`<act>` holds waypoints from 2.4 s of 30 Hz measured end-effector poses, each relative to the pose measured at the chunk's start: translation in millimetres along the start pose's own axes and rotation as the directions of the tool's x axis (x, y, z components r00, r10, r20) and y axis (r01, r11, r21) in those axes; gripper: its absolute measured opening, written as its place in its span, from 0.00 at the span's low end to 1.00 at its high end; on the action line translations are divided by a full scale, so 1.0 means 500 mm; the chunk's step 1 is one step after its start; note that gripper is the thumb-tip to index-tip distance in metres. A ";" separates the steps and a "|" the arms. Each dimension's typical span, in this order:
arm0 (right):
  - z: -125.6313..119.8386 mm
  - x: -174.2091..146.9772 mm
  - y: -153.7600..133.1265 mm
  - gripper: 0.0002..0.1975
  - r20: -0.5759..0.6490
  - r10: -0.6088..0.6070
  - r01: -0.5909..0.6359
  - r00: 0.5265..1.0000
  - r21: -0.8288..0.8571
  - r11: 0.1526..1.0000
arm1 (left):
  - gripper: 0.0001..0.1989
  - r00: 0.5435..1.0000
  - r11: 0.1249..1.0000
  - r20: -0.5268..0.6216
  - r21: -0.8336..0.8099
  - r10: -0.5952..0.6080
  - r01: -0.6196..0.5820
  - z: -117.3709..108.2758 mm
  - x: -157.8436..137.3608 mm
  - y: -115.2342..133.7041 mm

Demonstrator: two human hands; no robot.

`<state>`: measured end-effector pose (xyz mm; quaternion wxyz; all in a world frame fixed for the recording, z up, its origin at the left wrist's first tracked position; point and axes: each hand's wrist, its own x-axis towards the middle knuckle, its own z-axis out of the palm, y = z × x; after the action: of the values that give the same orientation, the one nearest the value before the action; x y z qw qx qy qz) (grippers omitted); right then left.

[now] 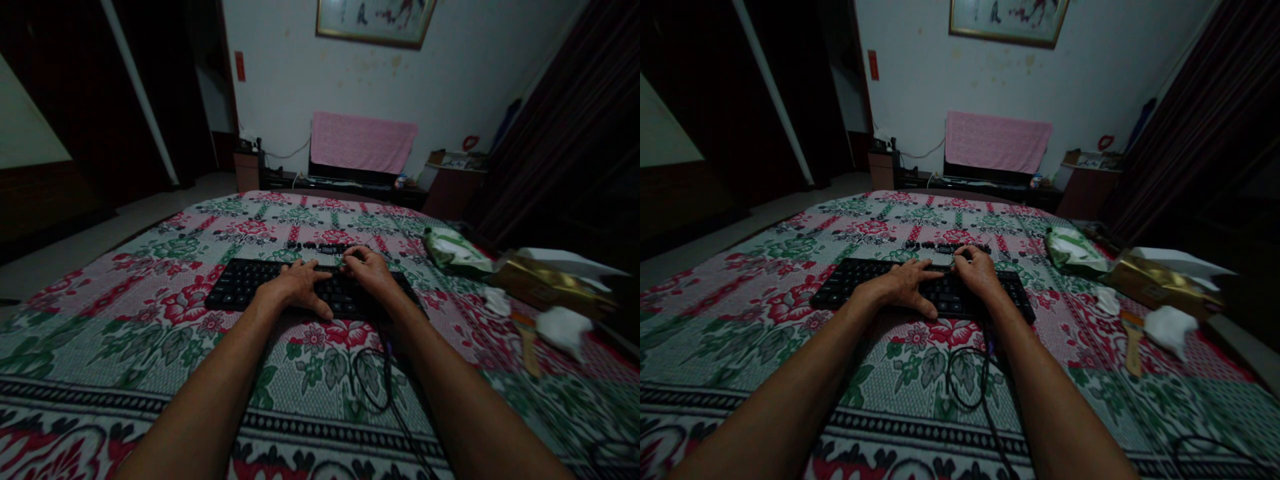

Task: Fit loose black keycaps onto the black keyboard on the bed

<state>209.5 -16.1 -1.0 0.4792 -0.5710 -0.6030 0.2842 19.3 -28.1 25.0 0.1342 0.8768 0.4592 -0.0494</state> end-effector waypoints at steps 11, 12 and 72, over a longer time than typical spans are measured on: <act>0.009 -0.016 -0.034 0.05 0.041 0.040 -0.044 0.998 0.089 0.995 | 0.57 1.000 1.000 -0.008 0.006 0.006 -0.006 0.001 0.002 0.001; 0.011 -0.016 -0.033 0.05 0.049 0.032 -0.036 0.998 0.081 0.996 | 0.57 1.000 1.000 -0.008 0.007 0.007 -0.007 0.002 0.003 0.000; -0.017 0.058 -0.035 0.10 0.554 -0.221 0.375 0.803 -0.181 0.909 | 0.54 0.999 1.000 -0.036 0.009 0.015 -0.015 0.002 0.006 -0.001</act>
<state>213.2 6.9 25.3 0.2505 -0.4312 -0.8269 0.2598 20.6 -25.8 23.4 0.1225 0.8815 0.4548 -0.0344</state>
